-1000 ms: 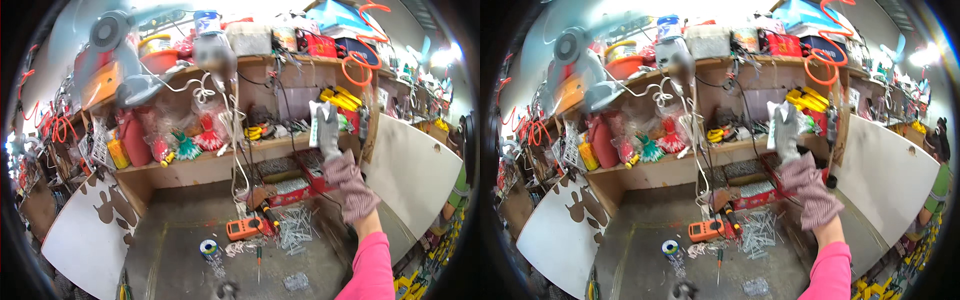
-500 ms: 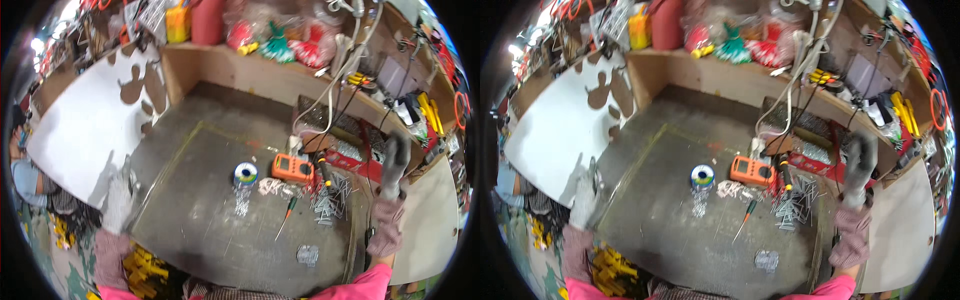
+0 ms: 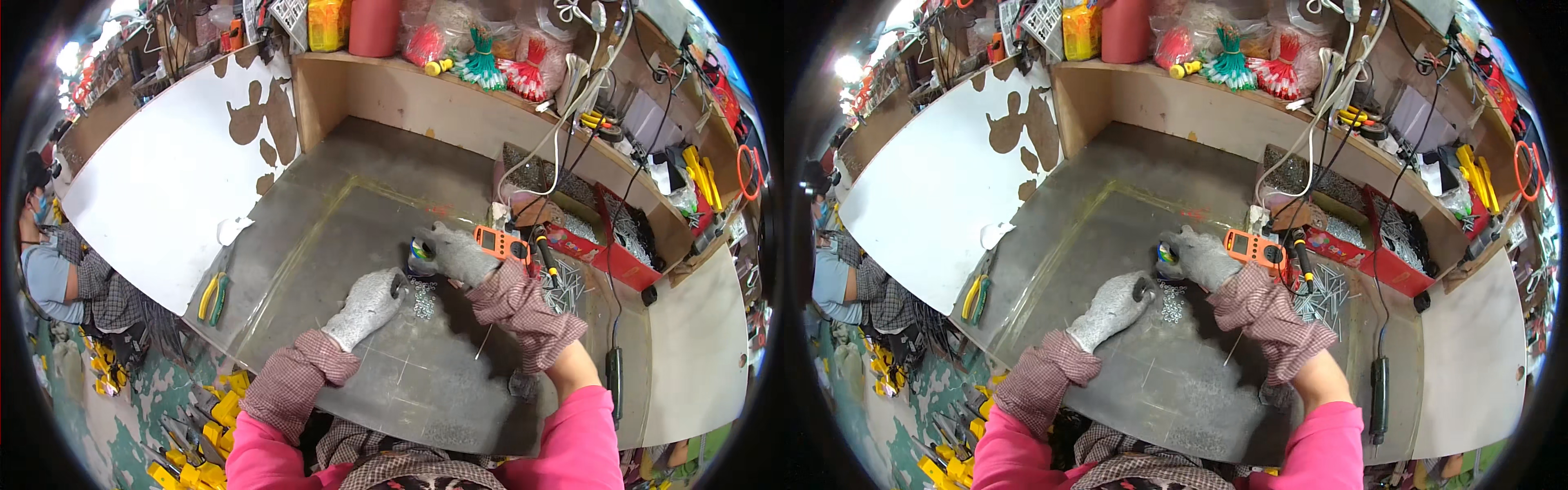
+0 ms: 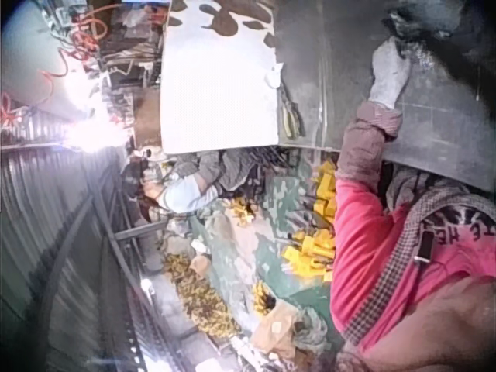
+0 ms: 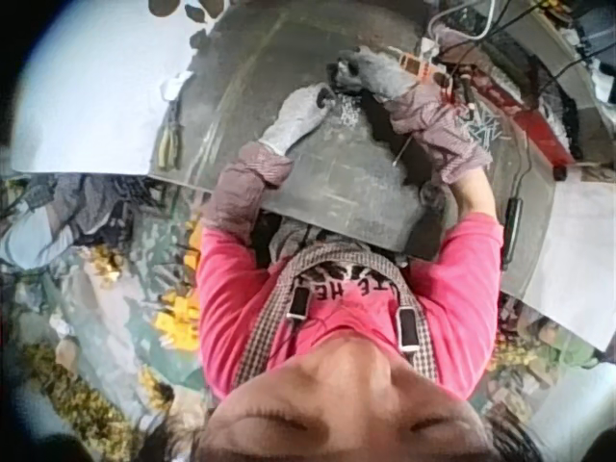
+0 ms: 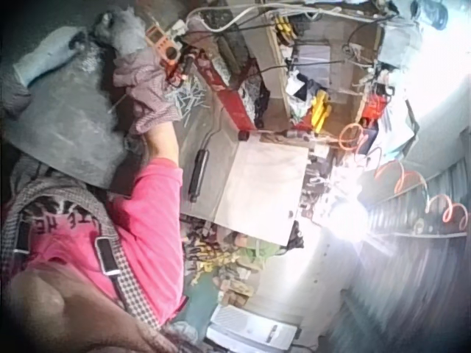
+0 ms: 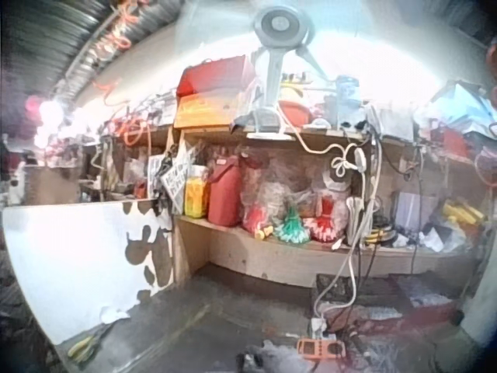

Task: The person fastens a component to a metal plate using an electric screwdriver, sorts pins and small plastic parts on the workbench, and solders wires to electronic components using a soldering iron before twisting the wires by hand.

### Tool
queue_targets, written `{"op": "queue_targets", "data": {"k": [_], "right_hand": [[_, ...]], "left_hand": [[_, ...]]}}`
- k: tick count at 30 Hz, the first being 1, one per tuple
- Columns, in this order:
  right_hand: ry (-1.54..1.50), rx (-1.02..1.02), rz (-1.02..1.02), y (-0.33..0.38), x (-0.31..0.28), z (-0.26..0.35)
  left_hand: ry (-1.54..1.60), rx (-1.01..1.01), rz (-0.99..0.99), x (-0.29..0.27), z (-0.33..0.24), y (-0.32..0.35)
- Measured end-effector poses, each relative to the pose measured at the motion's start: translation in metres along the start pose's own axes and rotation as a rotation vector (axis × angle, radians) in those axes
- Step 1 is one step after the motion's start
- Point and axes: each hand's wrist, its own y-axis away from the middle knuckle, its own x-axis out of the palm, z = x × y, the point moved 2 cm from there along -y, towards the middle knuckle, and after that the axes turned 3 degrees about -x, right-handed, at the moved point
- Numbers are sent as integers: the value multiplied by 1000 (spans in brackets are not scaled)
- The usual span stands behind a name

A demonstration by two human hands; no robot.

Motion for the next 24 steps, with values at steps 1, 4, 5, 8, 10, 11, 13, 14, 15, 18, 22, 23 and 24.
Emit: {"op": "queue_targets", "data": {"k": [1, 4, 5, 8, 10, 11, 13, 14, 15, 18, 22, 23, 24], "right_hand": [[1, 20, -5, -5, 4, -3], [-42, 17, -173, -35, 12, 0], [-49, 25, -179, -38, 10, 3], [-78, -191, -280, -51, 20, -8], [-222, -191, -407, -27, 16, -11], [-360, -189, -533, -9, 14, -10], [-606, -57, -457, 19, 45, -4], [-565, -73, -482, 35, 66, -4], [-526, -80, -500, 44, 85, -6], [-500, -136, -513, 54, 94, 10], [-487, -161, -581, 55, 103, 14], [-492, -157, -583, 56, 102, 14], [-488, -152, -600, 57, 103, 15]], "left_hand": [[118, -64, 23, -4, -7, 3], [-54, -135, -35, -23, 0, 14], [-69, -132, -133, -30, 8, 18], [-238, -146, -177, -45, 37, 25], [-249, 8, -292, -49, 27, 37], [-252, 163, -410, -49, 20, 43], [-80, 237, -139, -30, 6, 48], [-92, 288, -119, -19, -4, 43], [-99, 337, -92, 0, -2, 31], [117, 295, -51, 14, 1, -4], [73, 242, 112, 6, 8, -15], [70, 243, 118, 3, 10, -14], [32, 250, 137, -3, 9, -10]]}}
